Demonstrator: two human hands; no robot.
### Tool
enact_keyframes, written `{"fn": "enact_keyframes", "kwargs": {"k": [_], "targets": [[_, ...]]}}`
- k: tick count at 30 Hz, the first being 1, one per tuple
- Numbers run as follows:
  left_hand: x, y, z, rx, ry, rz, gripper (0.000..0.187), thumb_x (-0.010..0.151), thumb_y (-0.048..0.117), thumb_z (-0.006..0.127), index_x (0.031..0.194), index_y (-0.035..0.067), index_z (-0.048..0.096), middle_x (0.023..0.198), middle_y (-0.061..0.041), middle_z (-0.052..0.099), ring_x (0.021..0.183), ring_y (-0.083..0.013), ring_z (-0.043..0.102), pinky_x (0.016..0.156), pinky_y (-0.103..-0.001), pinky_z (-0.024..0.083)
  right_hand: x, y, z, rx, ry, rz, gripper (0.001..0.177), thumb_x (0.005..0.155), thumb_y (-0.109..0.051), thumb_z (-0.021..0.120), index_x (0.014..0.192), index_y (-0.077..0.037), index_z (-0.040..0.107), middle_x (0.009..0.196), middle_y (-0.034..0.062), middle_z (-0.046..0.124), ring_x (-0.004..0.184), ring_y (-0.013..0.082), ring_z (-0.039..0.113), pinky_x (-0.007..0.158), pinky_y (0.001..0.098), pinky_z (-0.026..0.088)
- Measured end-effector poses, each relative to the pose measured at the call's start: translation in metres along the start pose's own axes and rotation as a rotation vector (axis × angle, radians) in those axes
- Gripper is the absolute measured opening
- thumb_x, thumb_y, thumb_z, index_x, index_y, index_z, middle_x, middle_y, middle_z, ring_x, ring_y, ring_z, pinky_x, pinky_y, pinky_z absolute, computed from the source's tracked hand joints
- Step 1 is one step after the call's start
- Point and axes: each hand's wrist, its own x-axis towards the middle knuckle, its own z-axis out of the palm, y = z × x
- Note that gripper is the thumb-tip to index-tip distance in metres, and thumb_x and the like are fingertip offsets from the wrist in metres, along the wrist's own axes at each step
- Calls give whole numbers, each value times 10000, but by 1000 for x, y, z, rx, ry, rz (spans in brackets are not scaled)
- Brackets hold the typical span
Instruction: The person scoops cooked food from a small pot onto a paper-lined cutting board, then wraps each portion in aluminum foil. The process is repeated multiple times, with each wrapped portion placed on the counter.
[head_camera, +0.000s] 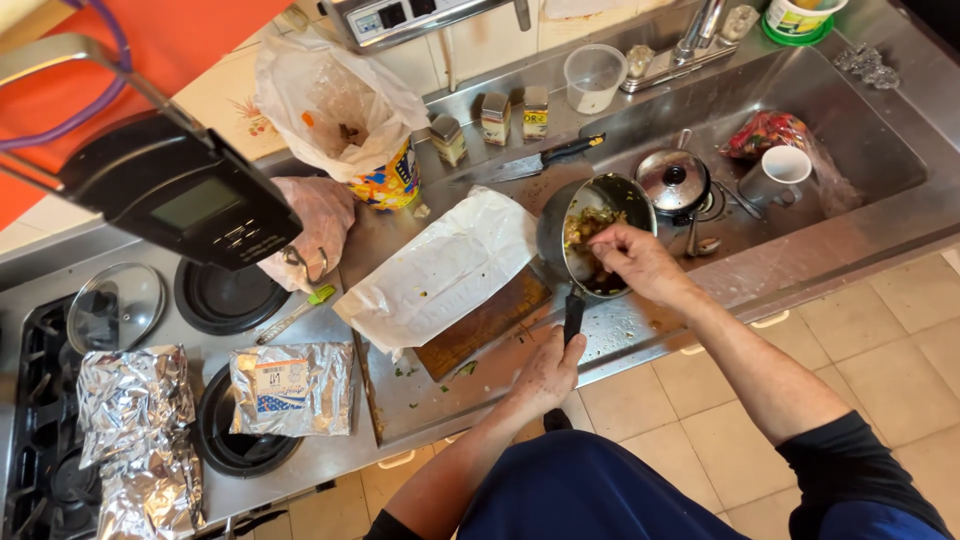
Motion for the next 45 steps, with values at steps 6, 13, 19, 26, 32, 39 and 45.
{"fn": "enact_keyframes", "kwargs": {"k": [6, 13, 19, 26, 32, 39, 45], "targets": [[-16, 20, -1, -315, -10, -16, 298, 1090, 341, 438, 973, 83, 532, 507, -38, 493, 287, -146, 468, 281, -229, 375, 8, 22, -10, 136, -40, 18, 135, 969, -111, 656, 1052, -92, 761, 652, 28, 632, 667, 106, 526, 641, 238, 407], [-5, 8, 2, -571, -52, -63, 300, 1074, 319, 483, 1028, 28, 545, 477, -58, 435, 264, -163, 434, 263, -244, 344, 6, 27, -28, 117, -36, -2, 142, 977, -117, 679, 1091, -93, 762, 649, 43, 637, 660, 94, 512, 654, 217, 379], [-19, 27, -3, -644, -135, -64, 370, 1092, 400, 456, 1070, 42, 547, 500, -106, 485, 326, -235, 537, 313, -297, 400, 6, 23, -49, 52, -57, -5, 154, 973, -110, 689, 1108, -83, 759, 660, 59, 647, 665, 113, 521, 661, 240, 385], [-10, 10, -4, -580, -271, -57, 487, 1111, 497, 425, 1153, 16, 491, 616, -235, 623, 529, -363, 692, 465, -415, 581, 20, 25, -57, -6, -113, 1, 163, 978, -143, 688, 1117, -95, 757, 669, 50, 639, 647, 91, 503, 617, 228, 373], [-41, -3, -59, 570, 604, 498, 250, 899, 343, 597, 931, 99, 635, 731, -142, 640, 761, -366, 671, 705, -461, 545, 34, -19, -23, -5, -183, -53, 163, 977, -146, 698, 1116, -82, 754, 667, 54, 632, 657, 92, 496, 608, 226, 374], [-10, -98, -135, 1346, 933, 578, 128, 837, 142, 639, 946, 85, 673, 918, -126, 597, 948, -314, 536, 779, -420, 401, 66, -20, 63, 66, -317, -87, 141, 934, -137, 734, 1053, -69, 762, 728, 73, 667, 664, 127, 619, 622, 245, 437], [-22, -106, -133, 1293, 873, 699, 50, 858, 179, 611, 846, 137, 634, 817, -75, 539, 851, -280, 513, 726, -419, 376, 83, -1, 112, 79, -390, -79, 133, 925, -126, 726, 1033, -54, 751, 710, 55, 636, 643, 103, 597, 614, 224, 428]]}}
